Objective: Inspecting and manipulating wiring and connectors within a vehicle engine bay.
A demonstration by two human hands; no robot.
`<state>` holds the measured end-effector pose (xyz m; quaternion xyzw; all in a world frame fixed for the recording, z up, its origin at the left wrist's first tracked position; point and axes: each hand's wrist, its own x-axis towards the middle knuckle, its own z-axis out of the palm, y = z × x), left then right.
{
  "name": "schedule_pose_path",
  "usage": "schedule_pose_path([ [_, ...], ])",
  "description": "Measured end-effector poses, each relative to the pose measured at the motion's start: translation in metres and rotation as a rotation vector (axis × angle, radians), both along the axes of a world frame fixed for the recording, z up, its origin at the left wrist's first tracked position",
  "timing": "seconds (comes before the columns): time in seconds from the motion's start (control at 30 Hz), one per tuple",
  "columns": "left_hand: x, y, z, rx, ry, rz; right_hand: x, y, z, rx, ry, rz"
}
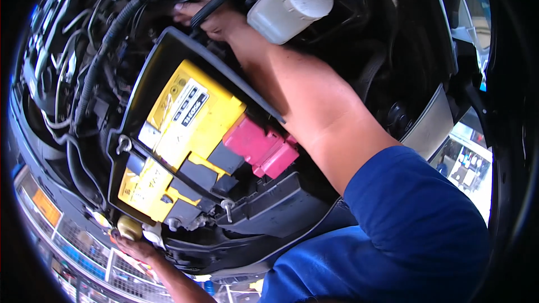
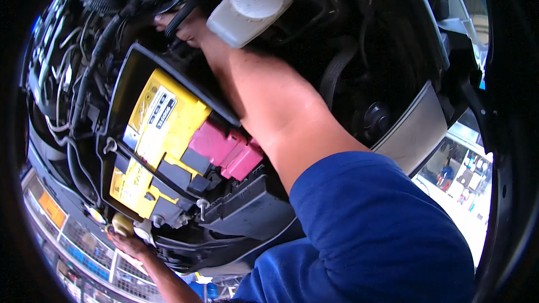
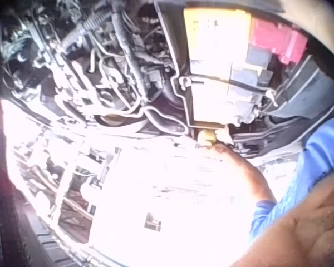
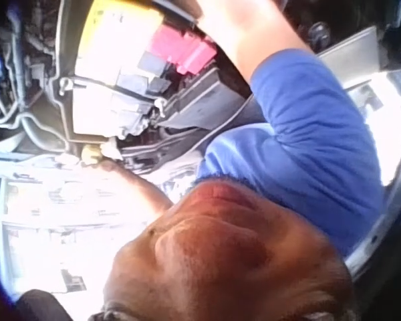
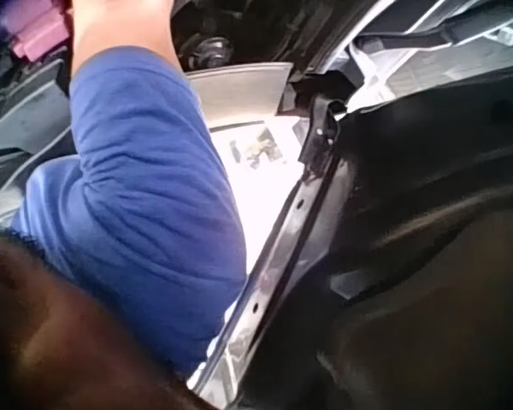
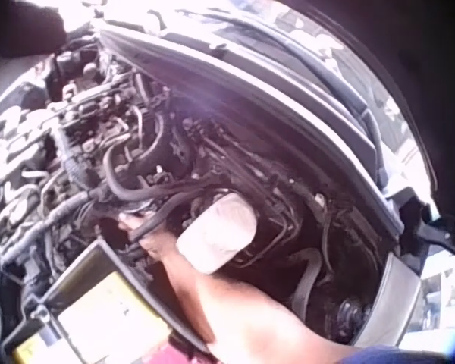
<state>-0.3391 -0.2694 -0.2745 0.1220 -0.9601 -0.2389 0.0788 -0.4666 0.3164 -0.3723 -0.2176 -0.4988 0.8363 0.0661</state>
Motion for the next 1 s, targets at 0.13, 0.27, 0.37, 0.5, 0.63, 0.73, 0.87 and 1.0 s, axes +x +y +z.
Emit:
schedule_pose_path([
  [0.13,-0.001,-0.002,0.002,0.11,-0.028,0.0,-0.004,0.008,0.002,-0.163,0.112,0.147],
  [0.27,0.003,0.003,0.004,0.173,-0.07,0.081,-0.009,0.013,0.004,-0.256,0.129,0.181],
  [0.37,0.003,0.005,0.004,0.236,-0.071,0.089,-0.016,0.013,0.003,-0.288,0.133,0.198],
  [0.5,0.003,-0.002,0.002,0.379,-0.04,0.059,-0.026,0.013,0.001,-0.326,0.147,0.209],
  [0.63,0.003,-0.004,0.001,0.315,-0.038,0.052,-0.032,0.013,-0.001,-0.351,0.162,0.218],
  [0.73,0.001,0.006,0.005,0.388,-0.048,0.11,-0.033,0.011,-0.002,-0.371,0.175,0.22],
  [0.87,0.002,0.024,0.009,0.363,-0.062,0.136,-0.036,0.01,-0.001,-0.378,0.181,0.224],
  [1.0,0.002,0.03,0.009,0.411,-0.065,0.181,-0.038,0.01,-0.001,-0.385,0.183,0.222],
])
